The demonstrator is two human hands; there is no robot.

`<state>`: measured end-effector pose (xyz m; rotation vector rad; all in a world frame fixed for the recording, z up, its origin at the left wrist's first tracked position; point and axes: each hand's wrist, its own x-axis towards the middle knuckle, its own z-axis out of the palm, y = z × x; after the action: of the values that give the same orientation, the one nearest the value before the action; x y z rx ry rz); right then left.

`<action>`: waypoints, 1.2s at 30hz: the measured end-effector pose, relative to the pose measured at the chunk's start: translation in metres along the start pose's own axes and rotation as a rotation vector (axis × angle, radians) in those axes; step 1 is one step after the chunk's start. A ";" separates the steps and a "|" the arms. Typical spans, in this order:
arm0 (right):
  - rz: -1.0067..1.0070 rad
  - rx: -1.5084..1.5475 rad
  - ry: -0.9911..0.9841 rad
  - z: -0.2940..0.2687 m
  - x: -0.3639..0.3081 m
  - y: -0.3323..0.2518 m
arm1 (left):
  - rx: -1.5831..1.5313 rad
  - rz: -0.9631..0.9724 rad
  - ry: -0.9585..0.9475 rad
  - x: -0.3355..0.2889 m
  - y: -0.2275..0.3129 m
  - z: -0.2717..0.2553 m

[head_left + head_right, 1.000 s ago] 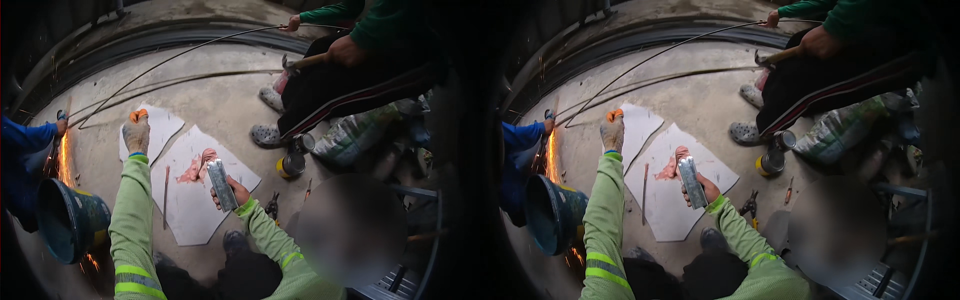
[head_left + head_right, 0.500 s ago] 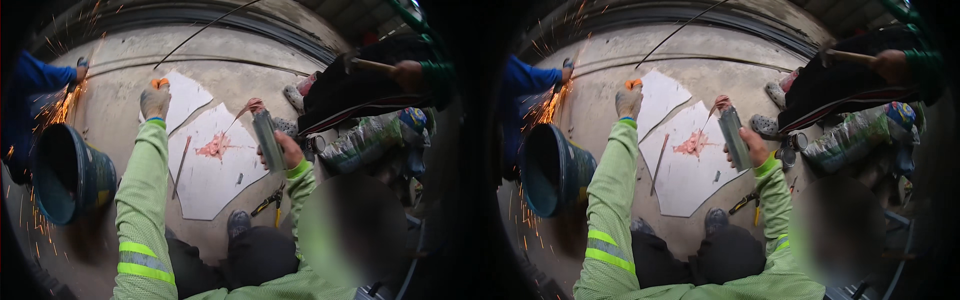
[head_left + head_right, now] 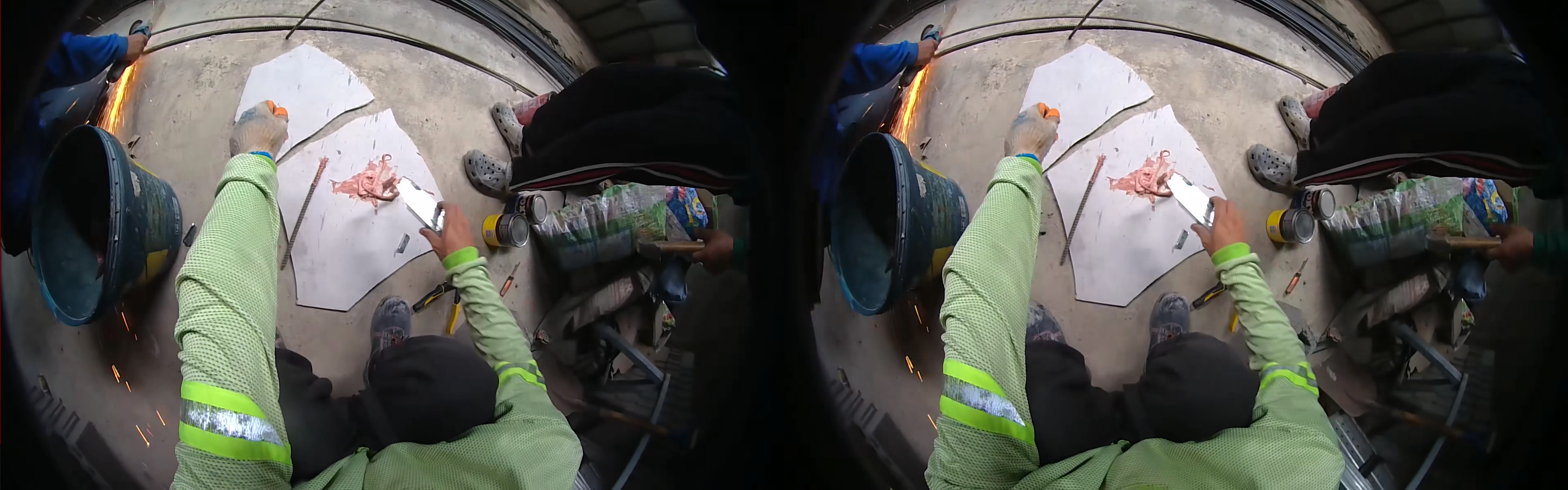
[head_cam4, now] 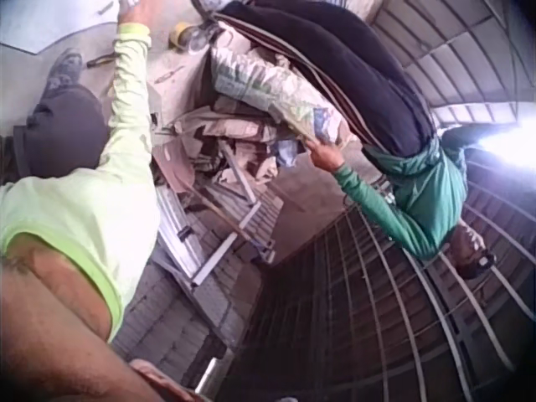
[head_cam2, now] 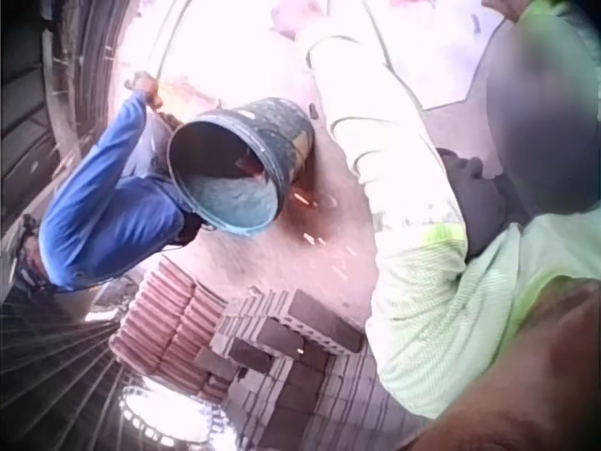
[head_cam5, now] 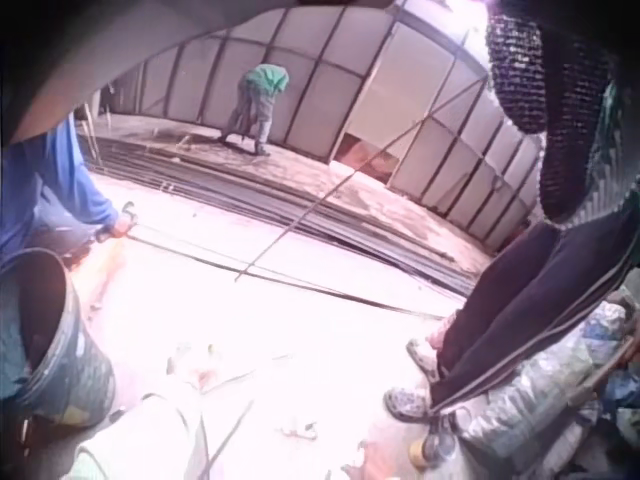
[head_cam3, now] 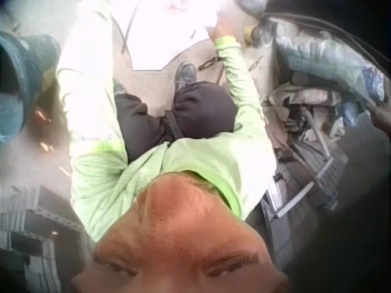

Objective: The person cuts a metal strip using tin snips, then applies red paint to the cut edge using a small brush. The person works on a concrete floor with other construction materials nearby.

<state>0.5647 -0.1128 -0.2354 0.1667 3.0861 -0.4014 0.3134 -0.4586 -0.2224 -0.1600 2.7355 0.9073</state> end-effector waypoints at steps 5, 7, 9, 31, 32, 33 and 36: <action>0.290 0.647 -0.210 0.083 -0.009 0.035 | 0.017 -0.028 -0.057 -0.004 0.005 0.001; 0.489 1.053 -0.399 0.099 -0.004 0.040 | 0.046 -0.017 -0.047 0.000 0.000 0.005; 0.624 1.345 -0.493 0.104 -0.006 0.047 | 0.059 -0.016 -0.053 0.000 -0.001 0.006; 0.196 1.786 -0.464 -0.022 -0.023 0.007 | 0.025 -0.060 -0.097 0.000 -0.004 0.003; 0.157 1.794 -0.471 -0.035 -0.021 0.001 | 0.019 -0.067 -0.099 0.002 -0.007 0.003; 0.120 1.800 -0.476 -0.051 -0.019 -0.007 | 0.012 -0.071 -0.101 0.003 -0.009 0.004; -0.037 1.829 -0.470 -0.088 -0.012 -0.016 | 0.008 -0.090 -0.076 0.003 -0.013 0.008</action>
<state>0.5741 -0.1068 -0.1454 -0.0009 1.3630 -2.4625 0.3145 -0.4648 -0.2368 -0.2397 2.6385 0.8603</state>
